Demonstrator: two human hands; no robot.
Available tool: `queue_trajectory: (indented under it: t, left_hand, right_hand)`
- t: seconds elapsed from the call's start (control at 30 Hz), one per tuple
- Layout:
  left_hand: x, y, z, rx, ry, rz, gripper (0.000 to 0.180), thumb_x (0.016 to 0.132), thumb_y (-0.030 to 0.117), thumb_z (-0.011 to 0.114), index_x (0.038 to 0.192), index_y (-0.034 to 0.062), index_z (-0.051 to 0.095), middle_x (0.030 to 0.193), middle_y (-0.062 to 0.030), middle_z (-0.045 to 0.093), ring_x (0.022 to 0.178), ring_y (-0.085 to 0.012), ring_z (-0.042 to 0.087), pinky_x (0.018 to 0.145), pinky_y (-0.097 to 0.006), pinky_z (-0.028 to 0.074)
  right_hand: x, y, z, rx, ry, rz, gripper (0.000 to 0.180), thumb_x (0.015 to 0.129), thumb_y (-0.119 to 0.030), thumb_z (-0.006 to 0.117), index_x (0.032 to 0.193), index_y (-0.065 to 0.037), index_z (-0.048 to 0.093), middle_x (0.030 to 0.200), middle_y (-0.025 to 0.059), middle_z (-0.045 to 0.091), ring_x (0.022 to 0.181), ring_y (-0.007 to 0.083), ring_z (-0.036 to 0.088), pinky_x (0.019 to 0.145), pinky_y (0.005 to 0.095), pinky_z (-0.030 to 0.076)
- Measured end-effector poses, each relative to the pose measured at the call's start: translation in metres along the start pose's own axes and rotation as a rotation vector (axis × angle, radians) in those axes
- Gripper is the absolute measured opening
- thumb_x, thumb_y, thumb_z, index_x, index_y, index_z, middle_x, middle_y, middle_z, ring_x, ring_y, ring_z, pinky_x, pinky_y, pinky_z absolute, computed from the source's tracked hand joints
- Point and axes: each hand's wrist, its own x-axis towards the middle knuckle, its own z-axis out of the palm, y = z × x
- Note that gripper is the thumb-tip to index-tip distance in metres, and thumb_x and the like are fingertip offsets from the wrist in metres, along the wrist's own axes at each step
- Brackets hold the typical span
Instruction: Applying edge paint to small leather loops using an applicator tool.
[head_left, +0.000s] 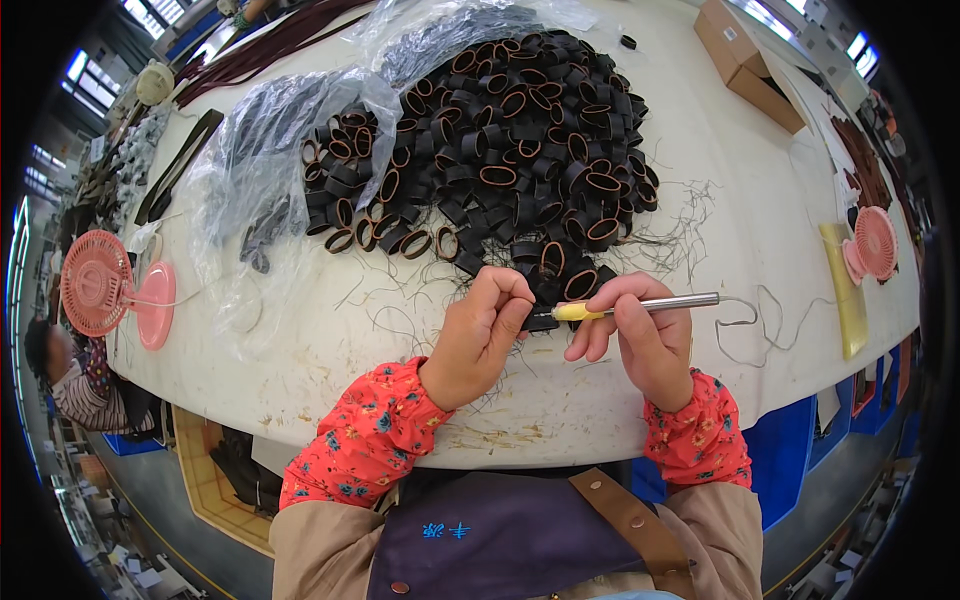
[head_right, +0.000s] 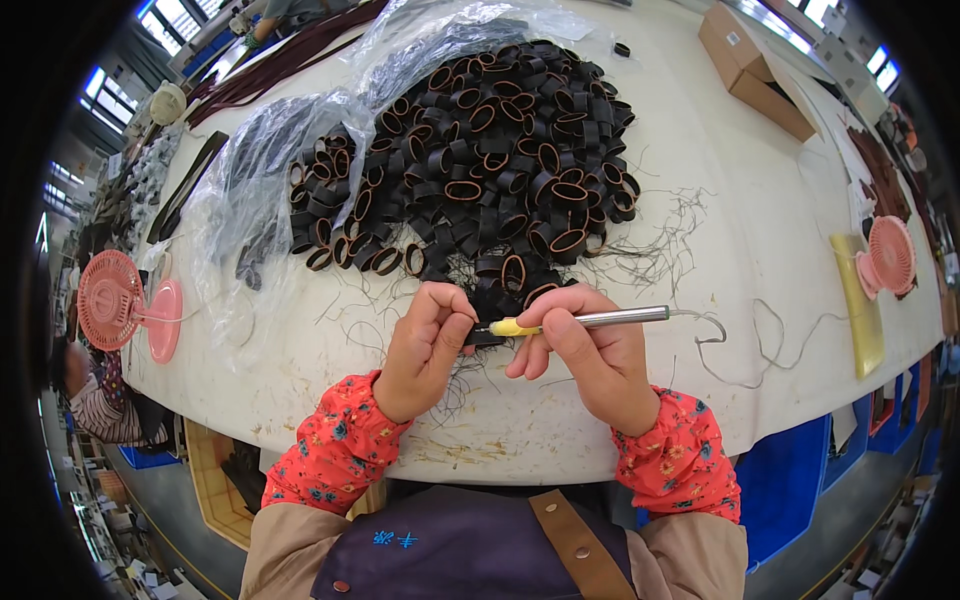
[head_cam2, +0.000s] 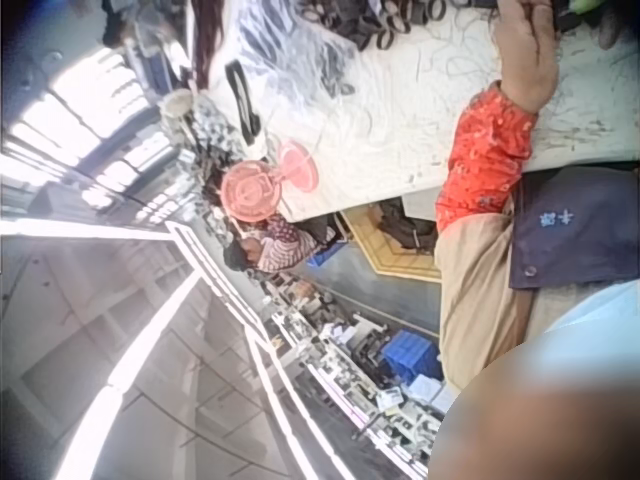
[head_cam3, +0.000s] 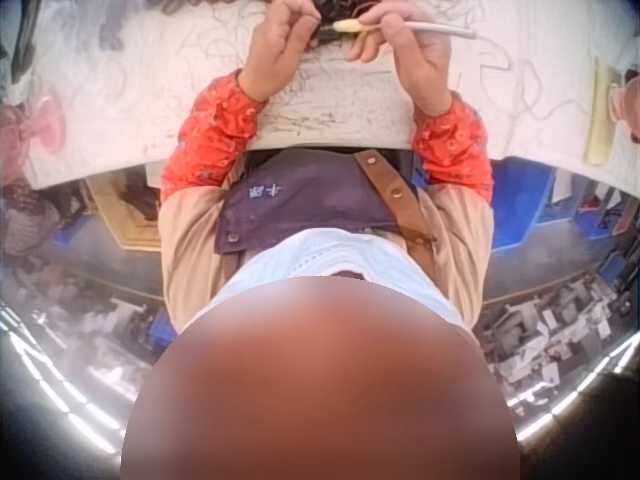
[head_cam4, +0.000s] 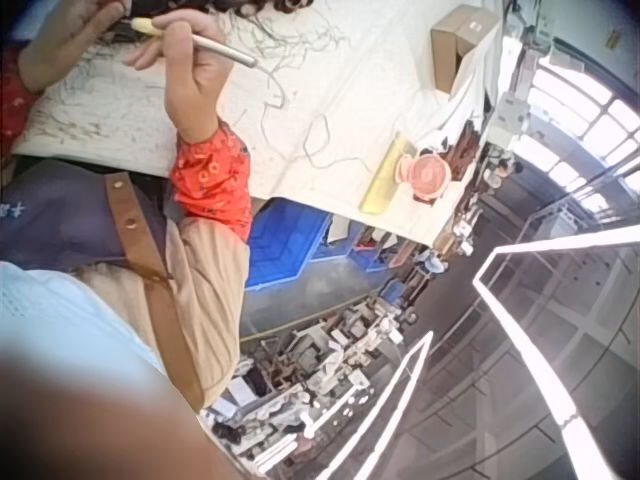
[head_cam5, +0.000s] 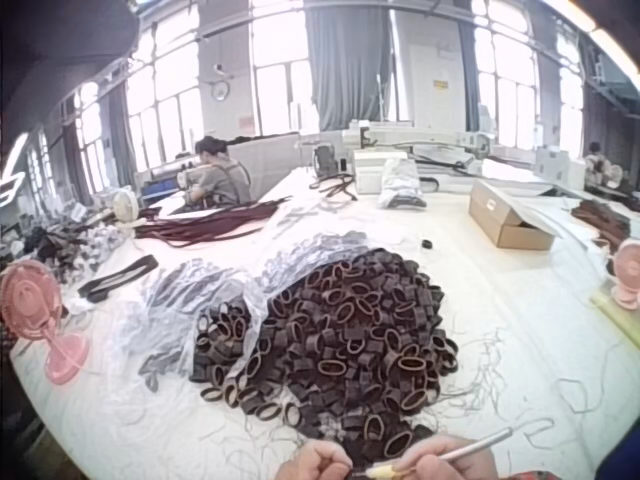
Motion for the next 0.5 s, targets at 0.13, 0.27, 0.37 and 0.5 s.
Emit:
queue_trajectory:
  t: [0.13,0.27,0.37,0.5]
  left_hand:
    - [-0.0001,0.0,-0.0002,0.03,0.003,0.01,0.008,0.097,0.009,0.047,0.102,0.0025,0.046,0.079,-0.0039,0.054,0.064,-0.0095,0.056,0.058,-0.023,0.046]
    - [-0.0002,-0.001,0.0001,0.039,0.006,0.01,0.008,0.097,0.009,0.047,0.102,0.0026,0.046,0.079,-0.0042,0.055,0.064,-0.0101,0.056,0.058,-0.023,0.046]
    - [0.0001,0.0001,0.0003,0.044,0.004,0.017,0.008,0.096,0.009,0.047,0.102,0.0026,0.046,0.078,-0.0042,0.055,0.064,-0.0102,0.056,0.058,-0.023,0.046]
    - [-0.0002,0.0008,0.0003,0.058,0.007,0.016,0.008,0.096,0.009,0.048,0.102,0.0026,0.046,0.076,-0.0041,0.055,0.063,-0.0103,0.056,0.057,-0.023,0.046]
  right_hand:
    - [0.0005,-0.0002,0.0009,-0.013,0.005,0.006,0.023,0.099,-0.016,0.042,0.102,0.003,0.054,0.067,0.0079,0.058,0.064,0.0166,0.063,0.063,0.0292,0.052]
    - [0.0015,-0.0001,0.0014,-0.014,0.002,0.009,0.022,0.099,-0.016,0.042,0.102,0.003,0.054,0.068,0.0076,0.058,0.064,0.016,0.063,0.064,0.0295,0.052]
    - [0.0014,-0.0006,0.0019,-0.024,0.005,0.008,0.021,0.099,-0.015,0.043,0.102,0.003,0.054,0.068,0.0075,0.058,0.064,0.0154,0.062,0.064,0.0296,0.053]
    - [0.0015,0.0007,0.0012,-0.026,-0.001,0.004,0.021,0.099,-0.015,0.043,0.103,0.003,0.054,0.069,0.0074,0.058,0.064,0.0151,0.062,0.064,0.0295,0.053]
